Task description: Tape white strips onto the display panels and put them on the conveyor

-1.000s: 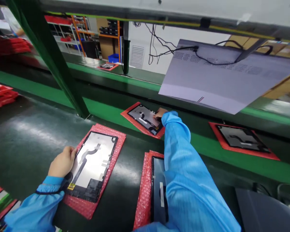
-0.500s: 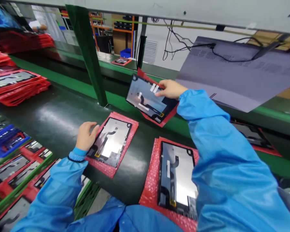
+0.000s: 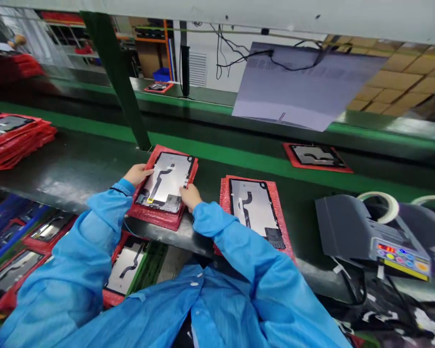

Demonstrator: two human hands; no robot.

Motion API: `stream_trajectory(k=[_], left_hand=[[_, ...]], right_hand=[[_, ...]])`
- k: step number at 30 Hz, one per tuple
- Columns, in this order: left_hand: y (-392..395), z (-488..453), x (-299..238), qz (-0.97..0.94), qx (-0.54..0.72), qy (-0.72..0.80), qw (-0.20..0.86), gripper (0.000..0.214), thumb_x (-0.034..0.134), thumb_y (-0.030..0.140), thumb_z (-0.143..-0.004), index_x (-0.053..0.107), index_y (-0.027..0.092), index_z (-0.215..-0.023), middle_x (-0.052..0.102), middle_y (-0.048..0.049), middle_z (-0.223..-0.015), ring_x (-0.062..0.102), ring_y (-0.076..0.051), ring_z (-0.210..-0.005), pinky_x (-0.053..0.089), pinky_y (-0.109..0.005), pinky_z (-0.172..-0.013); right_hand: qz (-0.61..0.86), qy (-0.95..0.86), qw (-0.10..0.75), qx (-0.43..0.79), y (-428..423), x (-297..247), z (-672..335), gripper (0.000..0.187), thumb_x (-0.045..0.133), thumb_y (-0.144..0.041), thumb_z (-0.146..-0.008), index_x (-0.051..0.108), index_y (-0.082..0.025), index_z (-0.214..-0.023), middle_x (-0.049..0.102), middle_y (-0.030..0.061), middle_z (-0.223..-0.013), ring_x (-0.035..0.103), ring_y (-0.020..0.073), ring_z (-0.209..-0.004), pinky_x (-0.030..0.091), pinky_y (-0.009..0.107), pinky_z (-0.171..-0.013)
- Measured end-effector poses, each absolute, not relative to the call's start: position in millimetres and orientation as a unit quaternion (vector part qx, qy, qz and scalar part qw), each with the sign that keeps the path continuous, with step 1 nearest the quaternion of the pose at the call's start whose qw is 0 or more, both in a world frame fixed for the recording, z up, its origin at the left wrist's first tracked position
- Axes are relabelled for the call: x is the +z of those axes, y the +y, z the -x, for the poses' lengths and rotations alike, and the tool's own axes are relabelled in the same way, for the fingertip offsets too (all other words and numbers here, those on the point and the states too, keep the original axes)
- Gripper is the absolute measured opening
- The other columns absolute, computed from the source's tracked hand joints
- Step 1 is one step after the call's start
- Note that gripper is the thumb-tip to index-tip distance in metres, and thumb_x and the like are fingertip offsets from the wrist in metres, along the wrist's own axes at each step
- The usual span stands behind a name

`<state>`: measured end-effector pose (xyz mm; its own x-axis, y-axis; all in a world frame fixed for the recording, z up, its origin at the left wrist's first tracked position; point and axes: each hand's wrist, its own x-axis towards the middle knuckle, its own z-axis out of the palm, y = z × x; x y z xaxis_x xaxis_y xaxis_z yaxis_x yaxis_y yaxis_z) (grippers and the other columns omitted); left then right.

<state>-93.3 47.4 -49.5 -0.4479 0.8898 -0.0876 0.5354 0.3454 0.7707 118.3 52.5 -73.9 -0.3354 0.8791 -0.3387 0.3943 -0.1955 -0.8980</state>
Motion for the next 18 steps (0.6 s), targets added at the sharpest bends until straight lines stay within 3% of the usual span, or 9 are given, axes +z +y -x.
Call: stream_trajectory(k=[4, 8, 12, 18], left_hand=[[50.5, 91.7, -58.9, -0.479, 0.253, 0.813, 0.214, 0.009, 0.060, 0.021, -0.072, 0.066, 0.015, -0.069, 0.068, -0.0070, -0.074, 0.064, -0.025, -0.086, 0.047, -0.029, -0.082], [41.6, 91.0, -61.9, -0.482, 0.192, 0.839, 0.165, 0.019, 0.060, 0.025, -0.076, 0.066, 0.016, -0.091, 0.068, -0.0130, -0.105, 0.060, -0.027, -0.107, 0.042, -0.030, -0.093], [29.4, 90.0, -64.2, -0.458, 0.144, 0.865, 0.146, 0.030, 0.055, 0.036, -0.083, 0.063, 0.011, -0.097, 0.067, -0.0209, -0.104, 0.063, -0.031, -0.103, 0.046, -0.035, -0.087], [23.7, 83.1, -67.8, -0.442, 0.129, 0.879, 0.123, 0.028, 0.038, 0.028, -0.092, 0.062, 0.015, -0.092, 0.069, -0.0187, -0.102, 0.065, -0.029, -0.100, 0.047, -0.034, -0.081]], right_hand=[[0.547, -0.582, 0.135, 0.586, 46.3, -86.3, -121.2, 0.012, 0.060, -0.025, -0.082, 0.060, -0.013, -0.084, 0.059, 0.0016, -0.054, 0.061, 0.0165, -0.048, 0.055, 0.030, -0.052], [0.578, -0.642, 0.130, 0.487, 73.4, -85.2, -127.9, 0.024, 0.068, -0.036, -0.079, 0.061, -0.013, -0.080, 0.058, 0.0031, -0.051, 0.058, 0.0166, -0.041, 0.053, 0.031, -0.052], [0.622, -0.621, 0.150, 0.453, 113.5, -87.3, -121.1, 0.027, 0.054, -0.035, -0.090, 0.061, -0.011, -0.080, 0.061, 0.0056, -0.054, 0.058, 0.0151, -0.041, 0.052, 0.028, -0.050], [0.610, -0.625, 0.163, 0.458, 142.2, -92.8, -107.2, 0.019, 0.055, -0.021, -0.089, 0.062, -0.011, -0.075, 0.056, 0.0011, -0.044, 0.058, 0.0122, -0.040, 0.051, 0.022, -0.052]])
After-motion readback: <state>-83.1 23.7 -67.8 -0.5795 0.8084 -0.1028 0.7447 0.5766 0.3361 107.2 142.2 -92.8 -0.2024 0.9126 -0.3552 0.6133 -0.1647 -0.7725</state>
